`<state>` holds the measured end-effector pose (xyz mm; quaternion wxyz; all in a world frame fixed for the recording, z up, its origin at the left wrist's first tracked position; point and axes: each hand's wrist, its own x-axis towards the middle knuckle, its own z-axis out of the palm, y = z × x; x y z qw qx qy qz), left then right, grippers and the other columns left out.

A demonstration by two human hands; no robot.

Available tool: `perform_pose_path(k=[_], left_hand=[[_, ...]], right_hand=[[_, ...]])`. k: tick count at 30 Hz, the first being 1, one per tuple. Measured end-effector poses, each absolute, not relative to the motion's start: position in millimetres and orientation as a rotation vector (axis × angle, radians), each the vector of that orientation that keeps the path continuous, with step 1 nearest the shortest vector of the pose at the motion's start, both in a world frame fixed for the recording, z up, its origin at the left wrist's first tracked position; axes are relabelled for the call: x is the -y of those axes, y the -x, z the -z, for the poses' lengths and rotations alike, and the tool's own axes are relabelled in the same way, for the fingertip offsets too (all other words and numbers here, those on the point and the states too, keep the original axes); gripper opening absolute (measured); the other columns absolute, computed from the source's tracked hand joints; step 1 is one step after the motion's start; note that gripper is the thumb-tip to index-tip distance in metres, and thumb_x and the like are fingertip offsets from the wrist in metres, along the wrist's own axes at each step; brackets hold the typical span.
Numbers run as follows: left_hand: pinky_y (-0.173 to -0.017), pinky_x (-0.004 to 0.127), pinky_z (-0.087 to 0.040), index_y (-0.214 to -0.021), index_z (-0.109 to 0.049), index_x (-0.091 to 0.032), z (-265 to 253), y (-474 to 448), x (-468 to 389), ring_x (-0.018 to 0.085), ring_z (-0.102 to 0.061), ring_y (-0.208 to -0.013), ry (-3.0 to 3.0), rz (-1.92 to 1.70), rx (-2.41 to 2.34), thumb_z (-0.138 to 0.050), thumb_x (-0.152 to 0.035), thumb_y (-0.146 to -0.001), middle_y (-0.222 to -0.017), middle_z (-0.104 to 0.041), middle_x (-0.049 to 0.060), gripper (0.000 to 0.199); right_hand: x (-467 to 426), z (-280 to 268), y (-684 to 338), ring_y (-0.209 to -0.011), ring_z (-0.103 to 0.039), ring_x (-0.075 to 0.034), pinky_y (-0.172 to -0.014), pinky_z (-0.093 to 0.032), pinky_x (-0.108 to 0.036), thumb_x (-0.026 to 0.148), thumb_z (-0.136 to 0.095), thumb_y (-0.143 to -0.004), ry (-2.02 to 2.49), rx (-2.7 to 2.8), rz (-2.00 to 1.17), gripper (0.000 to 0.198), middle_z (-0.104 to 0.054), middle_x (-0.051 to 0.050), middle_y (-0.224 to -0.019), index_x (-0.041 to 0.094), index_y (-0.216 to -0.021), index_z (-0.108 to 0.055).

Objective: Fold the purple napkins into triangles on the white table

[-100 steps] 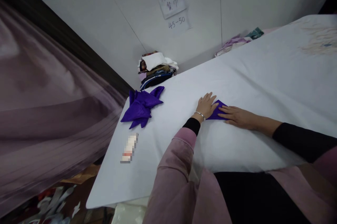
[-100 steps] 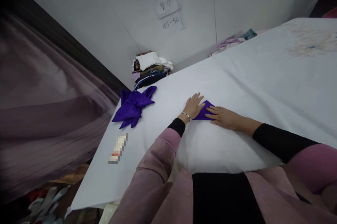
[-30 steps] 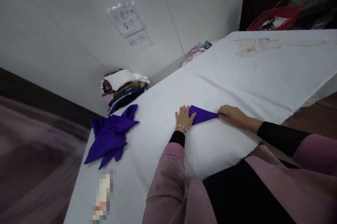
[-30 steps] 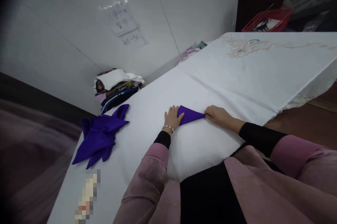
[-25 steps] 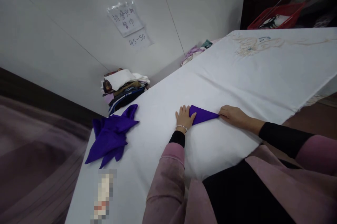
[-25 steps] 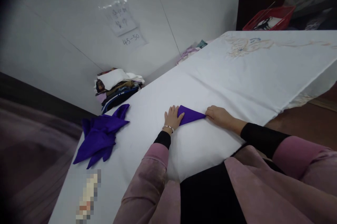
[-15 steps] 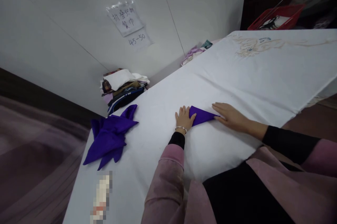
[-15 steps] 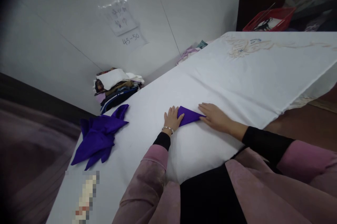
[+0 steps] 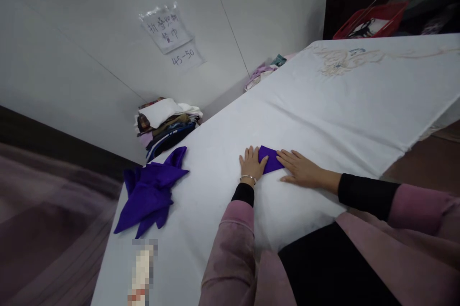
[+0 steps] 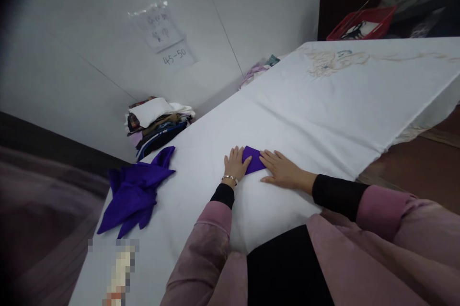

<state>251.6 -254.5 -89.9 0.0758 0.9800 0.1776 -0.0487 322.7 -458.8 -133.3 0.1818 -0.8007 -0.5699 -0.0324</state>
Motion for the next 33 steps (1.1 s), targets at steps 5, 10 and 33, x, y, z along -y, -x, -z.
perform_pose_path(k=[5,10,33], left_hand=[[-0.115,0.054,-0.01,-0.147,-0.023,-0.024,90,-251,254,0.025,-0.01,-0.144,-2.939,0.144,-0.52,-0.016,-0.063,-0.09,-0.157,-0.017,0.006,0.069],[-0.114,0.055,-0.01,-0.147,-0.023,-0.023,93,-252,253,0.026,-0.01,-0.144,-2.928,0.128,-0.508,-0.015,-0.064,-0.09,-0.157,-0.017,0.007,0.071],[-0.114,0.055,-0.01,-0.147,-0.025,-0.023,90,-252,255,0.025,-0.01,-0.144,-2.911,0.121,-0.522,-0.017,-0.061,-0.09,-0.157,-0.018,0.007,0.069]], right_hand=[[492,130,-335,-0.14,-0.021,-0.03,-0.111,-0.02,-0.054,0.066,-0.034,-0.088,2.268,1.656,0.038,0.082,-0.021,-0.013,-0.154,0.022,-0.151,-0.004],[515,129,-337,-0.138,-0.024,-0.032,-0.11,-0.019,-0.057,0.065,-0.035,-0.088,2.315,1.659,0.016,0.081,-0.026,-0.012,-0.152,0.024,-0.151,-0.006],[450,98,-344,-0.136,-0.032,-0.028,-0.108,-0.027,-0.051,0.041,-0.05,-0.088,2.077,1.678,-0.167,0.063,-0.035,-0.012,-0.149,0.022,-0.145,-0.033]])
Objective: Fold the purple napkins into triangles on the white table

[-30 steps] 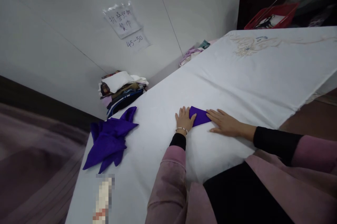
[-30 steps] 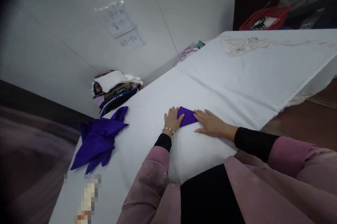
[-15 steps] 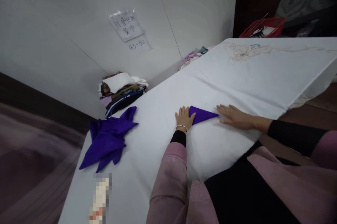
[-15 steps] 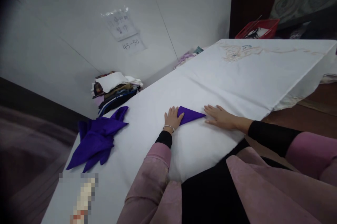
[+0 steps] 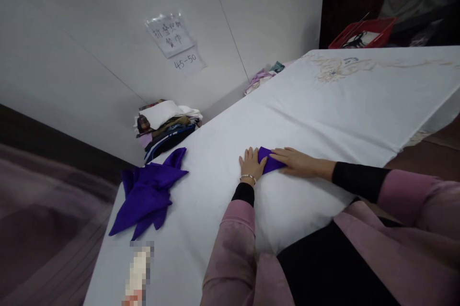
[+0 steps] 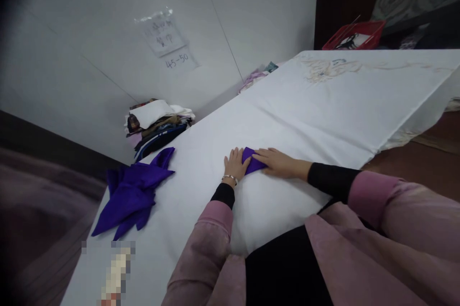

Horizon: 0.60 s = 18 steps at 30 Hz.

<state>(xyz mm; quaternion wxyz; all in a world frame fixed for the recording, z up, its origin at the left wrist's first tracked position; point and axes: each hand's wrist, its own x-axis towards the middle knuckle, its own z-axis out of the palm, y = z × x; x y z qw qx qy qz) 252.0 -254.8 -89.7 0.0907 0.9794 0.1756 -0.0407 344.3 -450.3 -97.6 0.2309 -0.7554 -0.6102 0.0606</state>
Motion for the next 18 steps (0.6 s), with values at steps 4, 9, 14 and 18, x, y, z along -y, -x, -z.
perform_pose_path(k=[4,9,14,18], left_hand=[[-0.114,0.055,-0.009,-0.147,-0.024,-0.023,91,-252,254,0.025,-0.01,-0.144,-2.911,0.122,-0.512,-0.017,-0.063,-0.09,-0.157,-0.018,0.007,0.07],[-0.114,0.055,-0.01,-0.147,-0.023,-0.024,91,-252,254,0.025,-0.01,-0.144,-2.92,0.133,-0.521,-0.016,-0.063,-0.09,-0.157,-0.017,0.006,0.07],[-0.115,0.053,-0.01,-0.147,-0.022,-0.025,90,-252,255,0.024,-0.009,-0.145,-2.942,0.153,-0.524,-0.015,-0.062,-0.091,-0.157,-0.016,0.005,0.068],[-0.115,0.053,-0.01,-0.147,-0.022,-0.025,91,-252,254,0.024,-0.009,-0.145,-2.936,0.152,-0.531,-0.015,-0.062,-0.09,-0.157,-0.016,0.005,0.068]], right_hand=[[491,100,-372,-0.125,-0.046,-0.026,-0.105,-0.036,-0.045,0.046,-0.046,-0.09,2.01,1.648,-0.238,0.055,-0.051,-0.011,-0.138,0.021,-0.139,-0.045],[496,102,-375,-0.11,-0.057,-0.025,-0.096,-0.044,-0.045,0.046,-0.041,-0.092,2.005,1.605,-0.149,0.044,-0.065,-0.007,-0.118,0.024,-0.126,-0.059],[490,103,-366,-0.098,-0.06,-0.024,-0.087,-0.048,-0.044,0.039,-0.037,-0.094,2.068,1.57,0.018,0.038,-0.069,-0.007,-0.104,0.025,-0.117,-0.064],[489,101,-362,-0.092,-0.06,-0.023,-0.081,-0.048,-0.04,0.029,-0.037,-0.093,2.103,1.601,0.094,0.035,-0.068,-0.01,-0.098,0.022,-0.111,-0.066]])
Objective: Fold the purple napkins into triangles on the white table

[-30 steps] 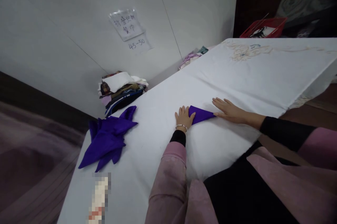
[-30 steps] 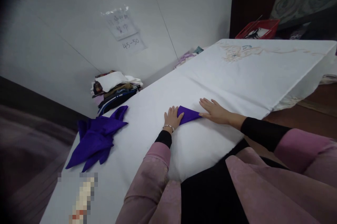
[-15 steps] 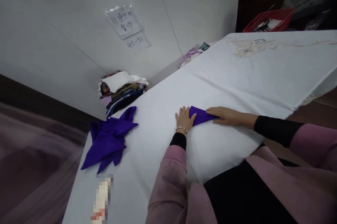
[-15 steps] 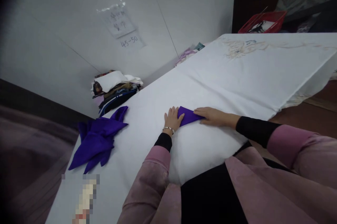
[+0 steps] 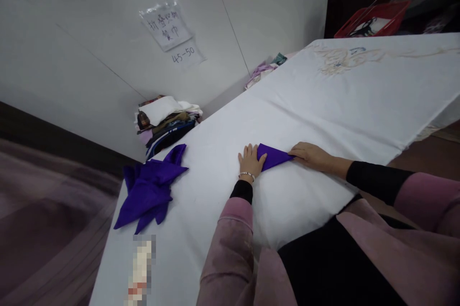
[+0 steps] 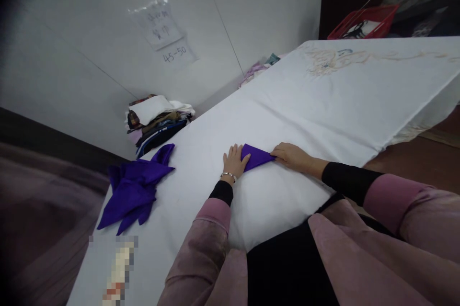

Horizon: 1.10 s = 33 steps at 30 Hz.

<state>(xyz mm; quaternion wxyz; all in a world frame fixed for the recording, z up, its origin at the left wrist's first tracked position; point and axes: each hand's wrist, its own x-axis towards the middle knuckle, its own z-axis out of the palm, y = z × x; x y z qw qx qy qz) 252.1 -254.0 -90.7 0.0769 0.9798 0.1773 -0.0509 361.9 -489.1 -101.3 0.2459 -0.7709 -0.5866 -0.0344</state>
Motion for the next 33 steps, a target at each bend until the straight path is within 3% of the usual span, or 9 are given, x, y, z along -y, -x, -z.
perform_pose_path(k=[6,17,22,26,29,33], left_hand=[[-0.115,0.054,-0.01,-0.147,-0.024,-0.024,90,-252,255,0.024,-0.009,-0.145,-2.927,0.14,-0.53,-0.015,-0.063,-0.09,-0.157,-0.017,0.006,0.069],[-0.115,0.053,-0.01,-0.147,-0.022,-0.025,89,-251,255,0.024,-0.009,-0.145,-2.936,0.152,-0.525,-0.015,-0.062,-0.091,-0.157,-0.017,0.005,0.068],[-0.115,0.053,-0.009,-0.147,-0.023,-0.026,92,-252,254,0.025,-0.009,-0.145,-2.926,0.126,-0.523,-0.016,-0.063,-0.09,-0.157,-0.017,0.005,0.069],[-0.115,0.054,-0.009,-0.147,-0.025,-0.024,93,-252,254,0.025,-0.01,-0.144,-2.921,0.114,-0.517,-0.017,-0.062,-0.09,-0.157,-0.018,0.006,0.069],[-0.115,0.054,-0.01,-0.147,-0.024,-0.024,91,-252,254,0.024,-0.01,-0.144,-2.93,0.121,-0.526,-0.019,-0.057,-0.092,-0.157,-0.017,0.006,0.065],[-0.115,0.053,-0.011,-0.147,-0.024,-0.026,93,-251,253,0.023,-0.011,-0.144,-2.947,0.166,-0.541,-0.024,-0.047,-0.093,-0.157,-0.017,0.004,0.059]], right_hand=[[488,103,-360,-0.083,-0.057,-0.022,-0.076,-0.046,-0.036,0.019,-0.038,-0.089,2.206,1.625,0.144,0.032,-0.064,-0.01,-0.089,0.018,-0.105,-0.066],[498,98,-355,-0.085,-0.057,-0.024,-0.074,-0.048,-0.037,0.022,-0.041,-0.086,2.303,1.539,0.142,0.029,-0.064,-0.011,-0.088,0.019,-0.097,-0.068],[511,99,-352,-0.108,-0.055,-0.028,-0.091,-0.045,-0.046,0.025,-0.041,-0.087,2.183,1.442,0.174,0.042,-0.062,-0.013,-0.116,0.019,-0.125,-0.058],[482,92,-330,-0.134,-0.034,-0.03,-0.107,-0.031,-0.051,0.038,-0.04,-0.091,2.121,1.537,0.183,0.055,-0.042,-0.014,-0.144,0.019,-0.142,-0.038],[439,91,-311,-0.139,-0.023,-0.031,-0.111,-0.022,-0.054,0.051,-0.04,-0.091,2.119,1.642,0.153,0.067,-0.03,-0.015,-0.151,0.016,-0.147,-0.027],[399,107,-306,-0.139,-0.022,-0.033,-0.11,-0.023,-0.055,0.063,-0.036,-0.088,2.14,1.63,0.131,0.081,-0.03,-0.018,-0.15,0.013,-0.149,-0.02]])
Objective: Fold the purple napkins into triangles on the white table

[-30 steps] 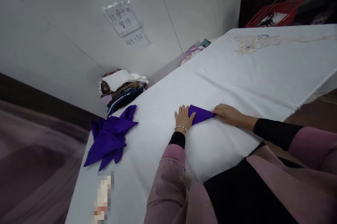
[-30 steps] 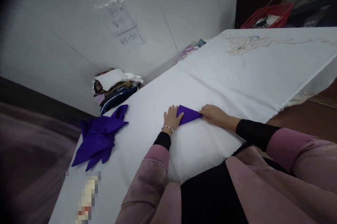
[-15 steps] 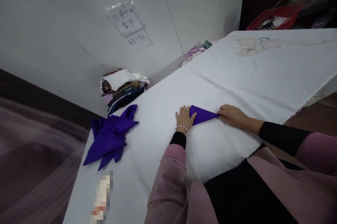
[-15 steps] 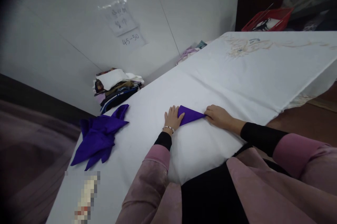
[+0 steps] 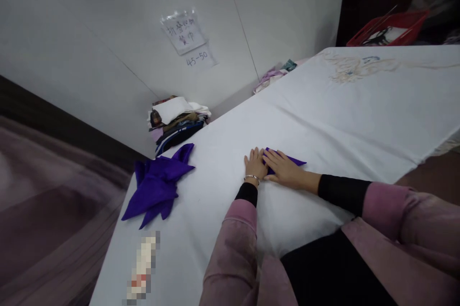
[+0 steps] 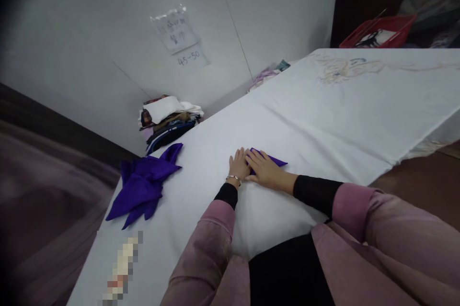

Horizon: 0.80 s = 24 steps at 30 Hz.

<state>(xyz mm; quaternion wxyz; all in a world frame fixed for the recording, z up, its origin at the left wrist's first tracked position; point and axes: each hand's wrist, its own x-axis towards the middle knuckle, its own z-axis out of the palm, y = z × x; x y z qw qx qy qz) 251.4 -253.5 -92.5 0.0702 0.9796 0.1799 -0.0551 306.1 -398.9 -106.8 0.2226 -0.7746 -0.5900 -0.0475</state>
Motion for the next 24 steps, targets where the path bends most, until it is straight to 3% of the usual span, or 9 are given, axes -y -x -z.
perform_pose_path(k=[6,15,20,24], left_hand=[[-0.114,0.054,-0.012,-0.147,-0.023,-0.025,99,-249,253,0.025,-0.011,-0.144,-2.962,0.086,-0.519,-0.021,-0.057,-0.091,-0.157,-0.019,0.006,0.065],[-0.115,0.055,-0.011,-0.147,-0.024,-0.025,97,-248,256,0.025,-0.013,-0.144,-2.918,0.054,-0.515,-0.013,-0.066,-0.089,-0.156,-0.02,0.006,0.072],[-0.115,0.055,-0.012,-0.147,-0.024,-0.024,94,-247,256,0.025,-0.013,-0.144,-2.925,0.047,-0.504,-0.014,-0.063,-0.089,-0.156,-0.021,0.006,0.07],[-0.115,0.054,-0.011,-0.148,-0.021,-0.021,93,-247,255,0.024,-0.011,-0.144,-2.92,0.13,-0.508,-0.017,-0.057,-0.091,-0.157,-0.018,0.006,0.068]], right_hand=[[415,135,-327,-0.136,-0.029,-0.034,-0.108,-0.027,-0.055,0.071,-0.032,-0.085,2.229,1.6,0.115,0.086,-0.035,-0.017,-0.148,0.017,-0.15,-0.018],[472,134,-349,-0.135,-0.032,-0.032,-0.108,-0.028,-0.055,0.068,-0.03,-0.087,2.325,1.6,0.007,0.08,-0.033,-0.015,-0.149,0.021,-0.151,-0.018],[436,104,-348,-0.139,-0.021,-0.033,-0.111,-0.021,-0.055,0.071,-0.029,-0.085,2.304,1.579,0.007,0.084,-0.027,-0.017,-0.152,0.016,-0.149,-0.024],[393,97,-338,-0.14,-0.022,-0.031,-0.111,-0.021,-0.053,0.069,-0.028,-0.086,2.173,1.679,-0.075,0.084,-0.028,-0.016,-0.151,0.015,-0.15,-0.02]])
